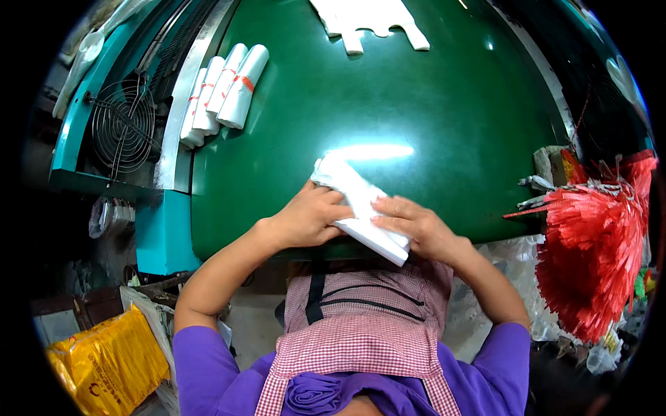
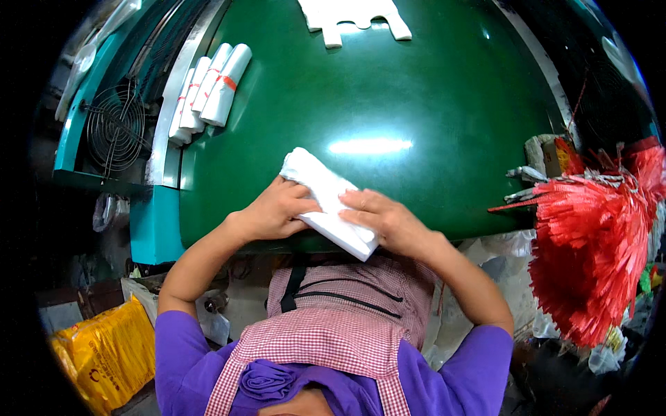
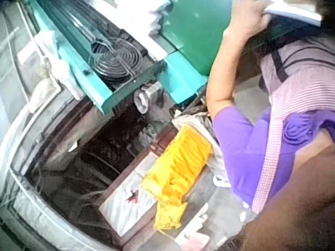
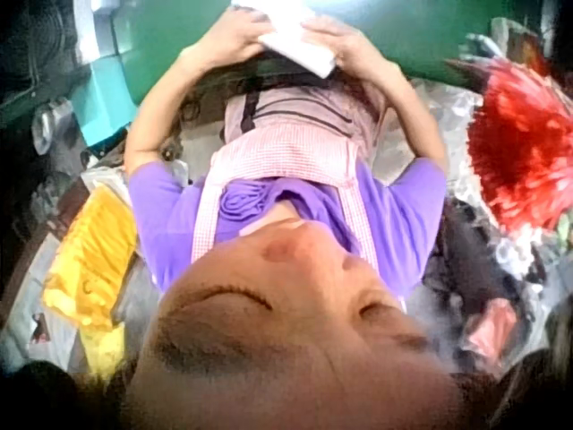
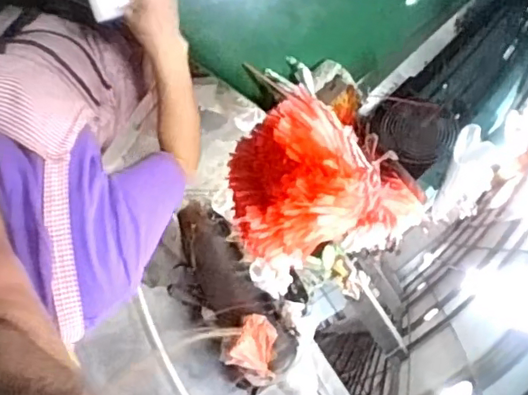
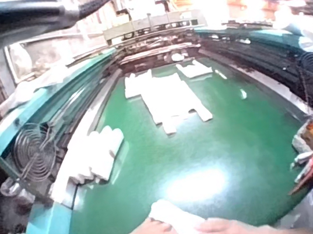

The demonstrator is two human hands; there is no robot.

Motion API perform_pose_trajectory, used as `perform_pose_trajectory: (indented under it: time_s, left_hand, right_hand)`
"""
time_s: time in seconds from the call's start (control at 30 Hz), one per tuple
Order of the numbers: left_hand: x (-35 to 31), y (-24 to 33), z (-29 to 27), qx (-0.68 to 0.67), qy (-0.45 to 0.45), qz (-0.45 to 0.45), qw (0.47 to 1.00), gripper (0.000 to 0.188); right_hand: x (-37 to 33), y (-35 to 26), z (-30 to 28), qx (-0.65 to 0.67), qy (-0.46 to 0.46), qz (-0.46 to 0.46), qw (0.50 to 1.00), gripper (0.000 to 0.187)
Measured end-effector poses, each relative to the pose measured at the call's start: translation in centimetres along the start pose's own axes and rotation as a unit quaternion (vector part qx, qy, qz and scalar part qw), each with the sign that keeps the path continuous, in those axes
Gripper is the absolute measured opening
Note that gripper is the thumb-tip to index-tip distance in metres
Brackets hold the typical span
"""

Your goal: The person folds white foam pieces on a green table and ties them with red ribbons. The person handles the items one at a time, rolling them into cylindrical shapes and securing them with a knot before placing them in a stack.

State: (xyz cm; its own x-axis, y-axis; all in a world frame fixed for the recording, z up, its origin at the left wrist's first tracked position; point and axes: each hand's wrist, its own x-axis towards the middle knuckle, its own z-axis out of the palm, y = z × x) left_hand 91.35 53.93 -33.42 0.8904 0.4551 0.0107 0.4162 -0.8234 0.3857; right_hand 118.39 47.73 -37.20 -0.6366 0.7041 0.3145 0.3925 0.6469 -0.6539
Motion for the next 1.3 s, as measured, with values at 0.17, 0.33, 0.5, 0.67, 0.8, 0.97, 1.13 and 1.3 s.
perform_pose_trajectory:
  time_s: [0.17,0.33,0.5,0.67,0.8,0.97,1.13,1.3]
  left_hand:
    - [4.8,1.3,-2.9,0.116,0.096,0.107,0.983,0.012]
    - [2.9,-0.1,-0.8,0.036,-0.015,0.013,0.999,0.017]
    - [0.8,4.3,1.4,0.047,0.009,-0.045,0.998,0.038]
    - [-1.8,1.8,0.2,-0.105,0.019,-0.134,0.985,0.035]
    - [2.0,-0.7,-0.4,0.030,0.074,-0.172,0.982,0.019]
    - [3.9,0.0,0.9,-0.036,0.111,-0.024,0.993,0.039]
    - [4.4,0.9,0.5,-0.150,-0.040,-0.109,0.982,0.037]
    - [2.0,2.4,1.1,-0.347,-0.016,-0.171,0.922,0.028]
  right_hand:
    - [1.6,2.4,-2.8,-0.227,-0.102,-0.069,0.966,0.041]
    - [0.4,0.5,-4.8,-0.057,-0.167,-0.017,0.984,0.047]
    - [-0.4,-5.5,-2.0,-0.147,-0.085,0.101,0.980,0.061]
    - [-0.3,-3.4,-1.6,-0.080,-0.023,0.115,0.990,0.040]
    - [1.9,0.1,-1.3,0.008,0.104,0.296,0.949,0.032]
    - [-0.6,0.8,-0.6,0.165,0.372,0.282,0.869,0.020]
    - [-10.7,0.6,-2.9,0.169,0.700,0.256,0.645,0.016]
    - [-10.2,4.0,-6.6,0.179,0.640,0.346,0.662,0.018]
